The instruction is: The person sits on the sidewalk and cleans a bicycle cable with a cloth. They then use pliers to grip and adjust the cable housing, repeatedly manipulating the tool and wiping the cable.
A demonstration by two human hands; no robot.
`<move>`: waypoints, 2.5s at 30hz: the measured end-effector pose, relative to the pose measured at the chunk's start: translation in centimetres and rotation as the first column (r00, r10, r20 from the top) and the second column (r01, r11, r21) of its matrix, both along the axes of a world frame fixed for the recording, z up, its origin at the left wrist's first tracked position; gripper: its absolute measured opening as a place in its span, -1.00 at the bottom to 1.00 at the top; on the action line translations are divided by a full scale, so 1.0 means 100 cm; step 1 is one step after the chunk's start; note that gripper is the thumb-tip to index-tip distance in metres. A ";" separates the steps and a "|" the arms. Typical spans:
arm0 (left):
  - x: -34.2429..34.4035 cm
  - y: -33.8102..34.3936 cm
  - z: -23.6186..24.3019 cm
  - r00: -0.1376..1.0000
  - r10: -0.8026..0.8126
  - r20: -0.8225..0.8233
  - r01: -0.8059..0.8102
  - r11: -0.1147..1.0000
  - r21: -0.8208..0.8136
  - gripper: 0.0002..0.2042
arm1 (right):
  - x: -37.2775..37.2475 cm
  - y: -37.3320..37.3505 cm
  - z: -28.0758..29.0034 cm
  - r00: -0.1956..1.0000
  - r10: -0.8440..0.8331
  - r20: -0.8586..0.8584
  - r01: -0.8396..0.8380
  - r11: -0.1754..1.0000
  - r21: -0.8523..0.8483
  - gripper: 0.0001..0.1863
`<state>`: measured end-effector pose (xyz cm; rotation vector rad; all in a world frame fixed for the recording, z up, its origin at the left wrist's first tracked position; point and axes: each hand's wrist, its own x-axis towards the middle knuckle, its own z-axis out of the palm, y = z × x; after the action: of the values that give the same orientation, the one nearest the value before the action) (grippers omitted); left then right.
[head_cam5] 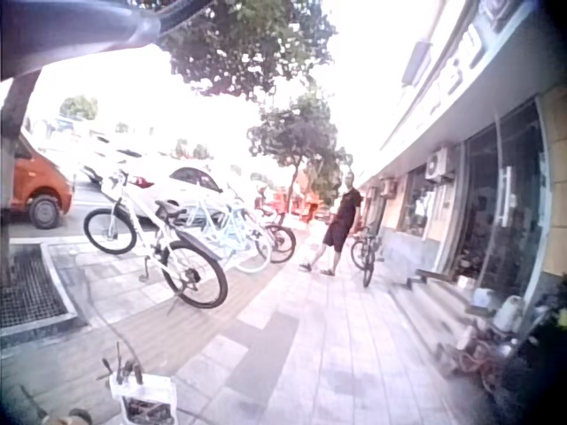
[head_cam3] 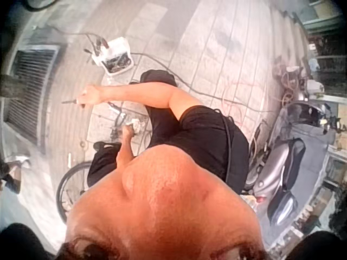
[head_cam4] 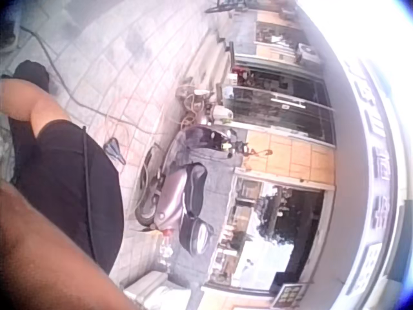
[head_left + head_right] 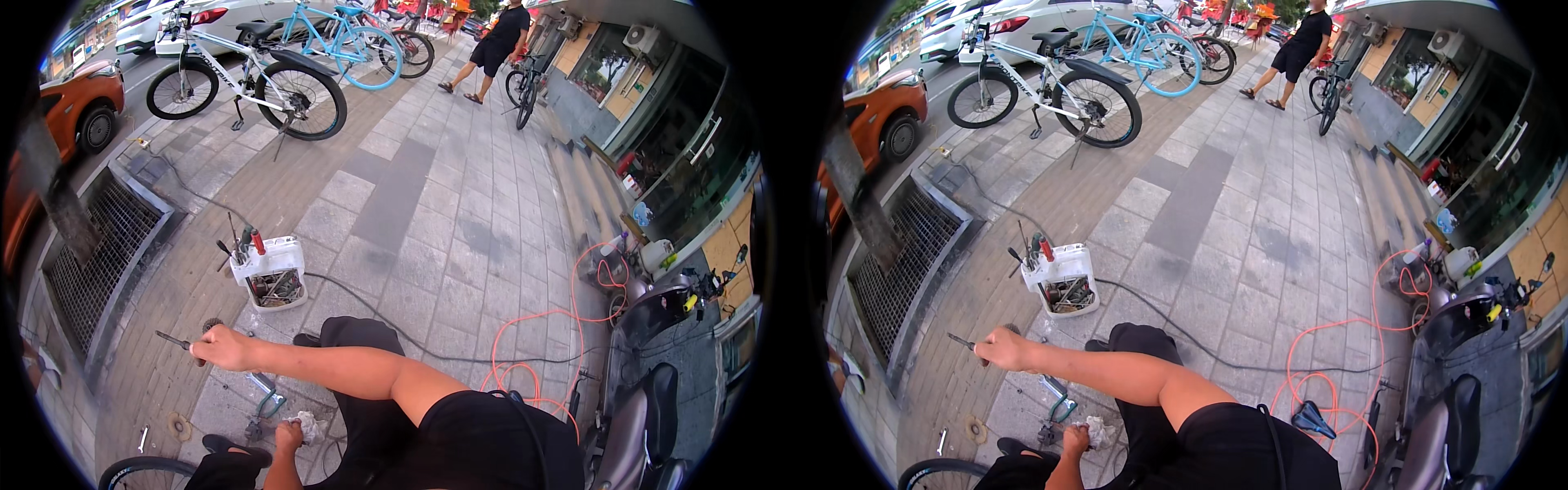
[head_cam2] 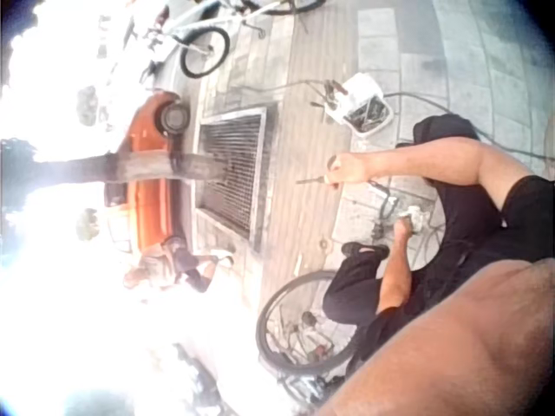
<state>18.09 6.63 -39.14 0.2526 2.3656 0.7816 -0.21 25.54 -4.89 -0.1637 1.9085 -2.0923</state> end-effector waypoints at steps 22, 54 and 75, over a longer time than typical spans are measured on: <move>0.002 -0.004 0.011 0.850 0.271 0.452 -0.391 0.899 0.198 -0.64 | 0.002 -0.005 -0.005 1.000 0.023 0.007 -0.023 0.999 0.025 -0.53; -0.012 -0.007 0.034 0.830 0.303 0.469 -0.397 0.911 0.114 -0.60 | 0.022 0.027 0.053 0.974 0.150 0.167 -0.134 0.985 -0.106 -0.60; -0.032 0.018 0.068 0.929 0.162 0.334 -0.250 0.938 0.240 -0.51 | 0.281 0.131 0.124 0.997 0.056 0.055 -0.054 0.998 -0.036 -0.58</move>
<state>14.91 8.42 -32.31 -0.0105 2.0022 1.1698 27.84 38.64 7.52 -0.1613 1.8164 -2.0725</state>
